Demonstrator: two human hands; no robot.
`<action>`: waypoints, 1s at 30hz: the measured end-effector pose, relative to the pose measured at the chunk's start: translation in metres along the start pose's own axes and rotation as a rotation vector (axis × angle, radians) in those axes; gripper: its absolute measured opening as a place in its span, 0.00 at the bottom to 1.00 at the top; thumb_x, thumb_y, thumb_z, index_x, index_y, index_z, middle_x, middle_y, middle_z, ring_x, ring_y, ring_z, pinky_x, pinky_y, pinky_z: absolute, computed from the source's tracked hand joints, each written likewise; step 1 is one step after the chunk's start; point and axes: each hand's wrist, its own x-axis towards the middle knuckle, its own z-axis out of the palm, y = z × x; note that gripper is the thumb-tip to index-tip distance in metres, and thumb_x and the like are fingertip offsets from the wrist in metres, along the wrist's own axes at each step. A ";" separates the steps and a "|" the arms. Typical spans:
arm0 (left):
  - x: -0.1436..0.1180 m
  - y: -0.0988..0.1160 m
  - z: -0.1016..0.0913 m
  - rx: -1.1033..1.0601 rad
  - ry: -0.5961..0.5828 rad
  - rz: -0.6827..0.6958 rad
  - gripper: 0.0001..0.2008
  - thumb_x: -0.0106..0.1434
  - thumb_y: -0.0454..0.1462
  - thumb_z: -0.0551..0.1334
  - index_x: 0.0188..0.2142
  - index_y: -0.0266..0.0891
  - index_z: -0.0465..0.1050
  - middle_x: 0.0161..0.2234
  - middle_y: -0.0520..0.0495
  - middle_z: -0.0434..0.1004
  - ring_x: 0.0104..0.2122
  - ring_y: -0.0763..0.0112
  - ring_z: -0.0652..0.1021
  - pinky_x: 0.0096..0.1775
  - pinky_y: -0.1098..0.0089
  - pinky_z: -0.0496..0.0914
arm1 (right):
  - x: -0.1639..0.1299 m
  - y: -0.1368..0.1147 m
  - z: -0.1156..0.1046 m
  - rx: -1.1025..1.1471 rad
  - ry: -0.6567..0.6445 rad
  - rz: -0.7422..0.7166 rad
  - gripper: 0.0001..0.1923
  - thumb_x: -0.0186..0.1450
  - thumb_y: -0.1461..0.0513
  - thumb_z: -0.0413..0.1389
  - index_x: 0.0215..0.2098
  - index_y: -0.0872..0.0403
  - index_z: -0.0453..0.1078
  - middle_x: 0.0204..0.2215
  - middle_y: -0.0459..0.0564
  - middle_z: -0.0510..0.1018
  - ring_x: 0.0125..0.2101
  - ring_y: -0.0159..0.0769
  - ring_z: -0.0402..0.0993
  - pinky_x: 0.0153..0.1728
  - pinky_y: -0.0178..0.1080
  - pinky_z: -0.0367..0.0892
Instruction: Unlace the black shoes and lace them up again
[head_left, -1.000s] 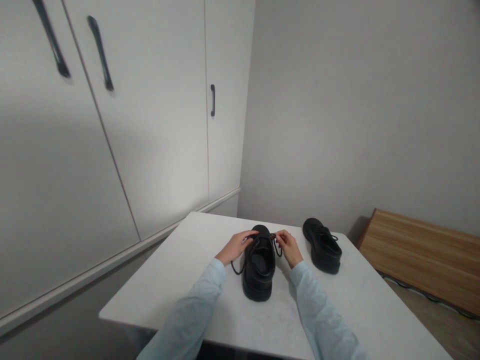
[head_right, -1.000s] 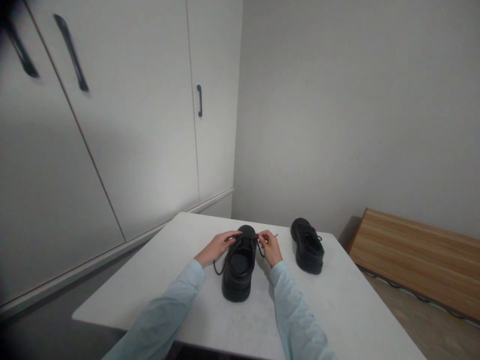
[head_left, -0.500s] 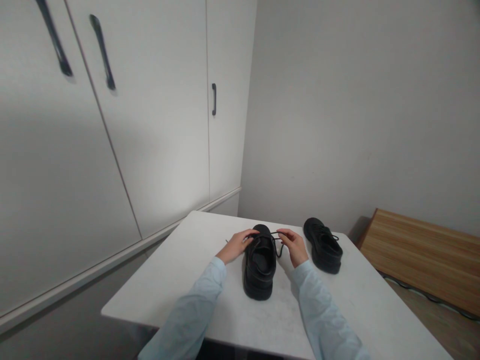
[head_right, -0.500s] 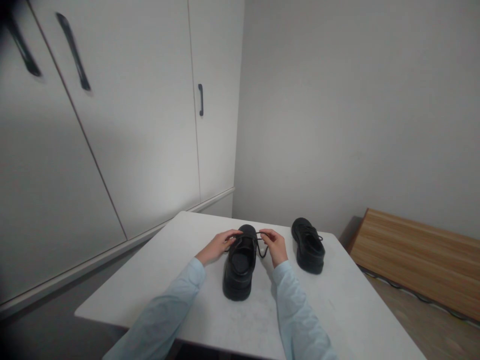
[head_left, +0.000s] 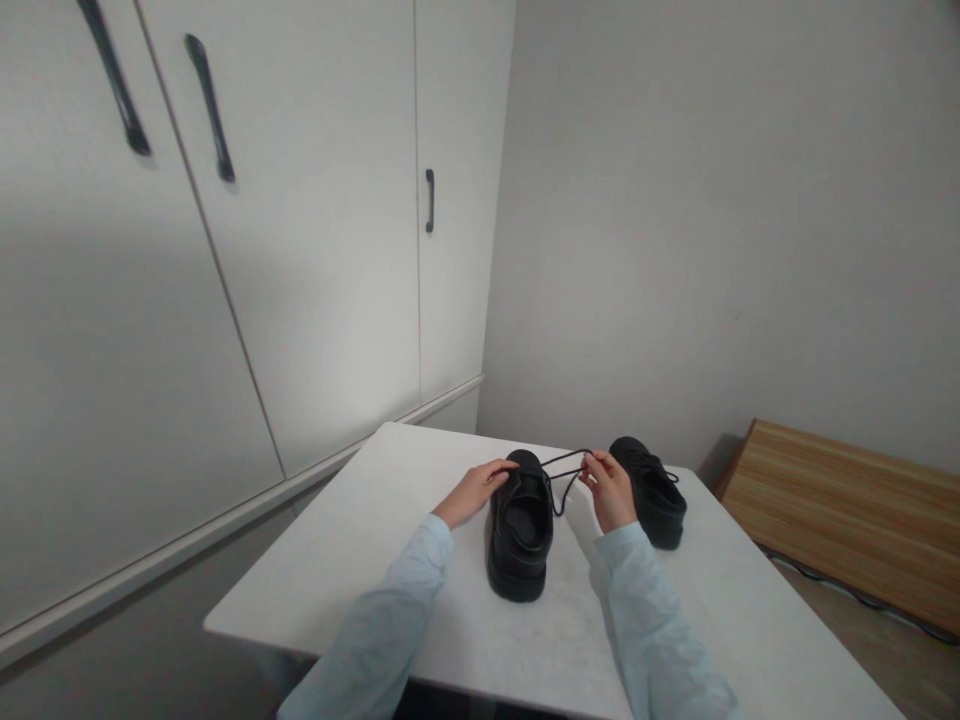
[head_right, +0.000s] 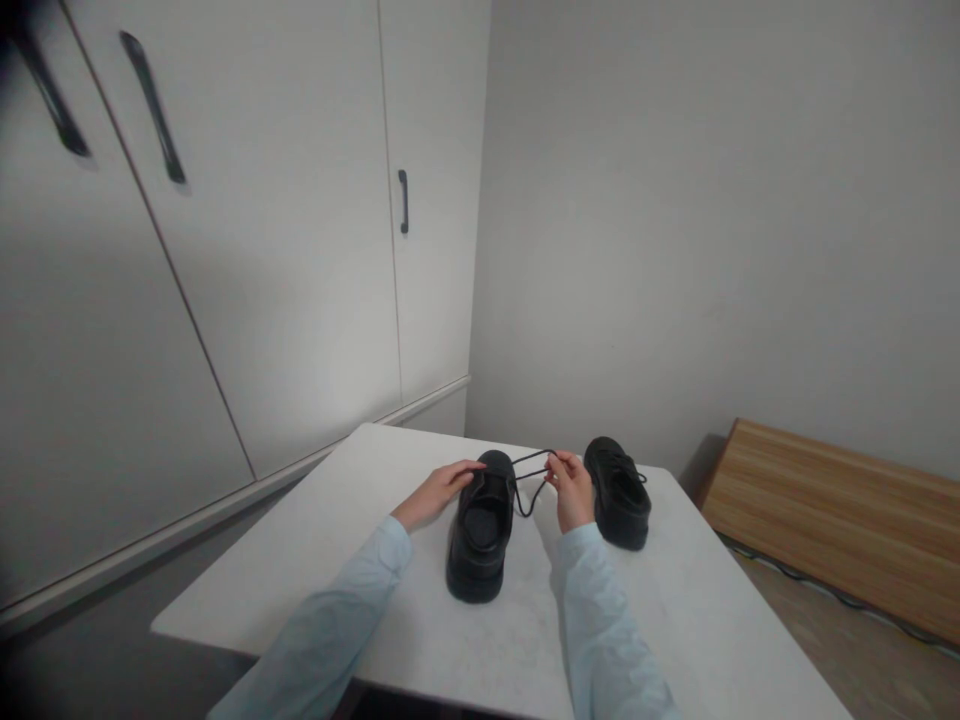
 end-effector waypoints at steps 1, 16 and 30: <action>0.000 0.000 0.000 -0.004 -0.001 0.003 0.18 0.64 0.45 0.53 0.48 0.41 0.71 0.48 0.45 0.74 0.49 0.63 0.71 0.53 0.65 0.62 | 0.000 -0.002 0.000 0.006 0.007 -0.002 0.12 0.48 0.57 0.65 0.26 0.53 0.69 0.22 0.41 0.71 0.23 0.27 0.65 0.26 0.32 0.64; -0.001 -0.002 0.000 -0.033 -0.008 0.013 0.18 0.64 0.45 0.53 0.48 0.40 0.70 0.48 0.44 0.73 0.49 0.63 0.71 0.52 0.65 0.62 | 0.001 -0.021 -0.001 0.070 0.038 -0.121 0.10 0.51 0.56 0.60 0.25 0.52 0.65 0.24 0.44 0.70 0.25 0.29 0.67 0.25 0.32 0.64; -0.001 -0.005 0.000 -0.014 -0.006 0.022 0.17 0.64 0.43 0.53 0.48 0.40 0.70 0.48 0.45 0.73 0.49 0.63 0.72 0.53 0.65 0.62 | 0.008 -0.031 -0.015 0.140 0.093 -0.216 0.12 0.50 0.59 0.62 0.31 0.52 0.67 0.24 0.42 0.72 0.27 0.28 0.68 0.25 0.30 0.61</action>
